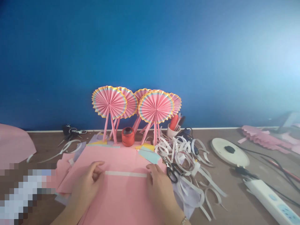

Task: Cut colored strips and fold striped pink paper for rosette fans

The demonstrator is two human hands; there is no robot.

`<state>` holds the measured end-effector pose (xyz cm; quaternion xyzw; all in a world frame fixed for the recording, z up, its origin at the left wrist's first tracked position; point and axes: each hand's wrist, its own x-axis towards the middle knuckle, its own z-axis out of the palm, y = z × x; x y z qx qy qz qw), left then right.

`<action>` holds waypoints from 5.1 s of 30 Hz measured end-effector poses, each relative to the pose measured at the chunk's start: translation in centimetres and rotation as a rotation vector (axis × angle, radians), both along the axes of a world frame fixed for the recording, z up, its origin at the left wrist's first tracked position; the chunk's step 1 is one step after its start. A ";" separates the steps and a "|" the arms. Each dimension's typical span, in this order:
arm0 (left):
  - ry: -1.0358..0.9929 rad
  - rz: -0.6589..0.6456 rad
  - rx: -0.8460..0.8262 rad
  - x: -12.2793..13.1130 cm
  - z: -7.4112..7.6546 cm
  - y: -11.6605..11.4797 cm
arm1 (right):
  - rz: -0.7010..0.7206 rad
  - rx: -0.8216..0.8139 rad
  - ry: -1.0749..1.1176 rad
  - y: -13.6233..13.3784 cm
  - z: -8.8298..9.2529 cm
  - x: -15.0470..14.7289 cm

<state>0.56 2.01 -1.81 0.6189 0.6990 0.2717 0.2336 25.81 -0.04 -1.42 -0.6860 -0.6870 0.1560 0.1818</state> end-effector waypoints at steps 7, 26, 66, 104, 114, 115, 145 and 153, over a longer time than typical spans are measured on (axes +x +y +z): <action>0.005 -0.004 -0.035 0.0 0.0 -0.1 | 0.000 -0.005 -0.051 0.0 0.3 -0.2; 0.228 -0.099 -0.025 0.4 0.3 -0.3 | -0.136 -0.038 -0.206 -0.4 0.8 0.2; -0.102 -0.571 0.146 6.4 4.7 0.5 | 0.074 0.237 0.532 0.0 0.9 0.2; -0.311 -0.531 -0.229 -1.5 5.6 5.2 | 0.441 -0.112 0.401 4.3 7.1 3.0; -0.333 -0.544 -0.280 -0.2 5.2 4.7 | 0.147 0.118 0.409 4.5 7.1 3.3; -0.340 -0.557 -0.281 0.4 5.1 4.4 | 0.202 0.150 0.380 4.2 7.2 1.5; -0.770 -0.360 -0.262 4.2 5.3 2.9 | 0.283 0.603 -0.017 1.6 5.3 -6.7; -0.702 -0.316 -0.228 4.5 5.7 2.4 | 0.313 0.511 0.079 1.7 5.2 -6.3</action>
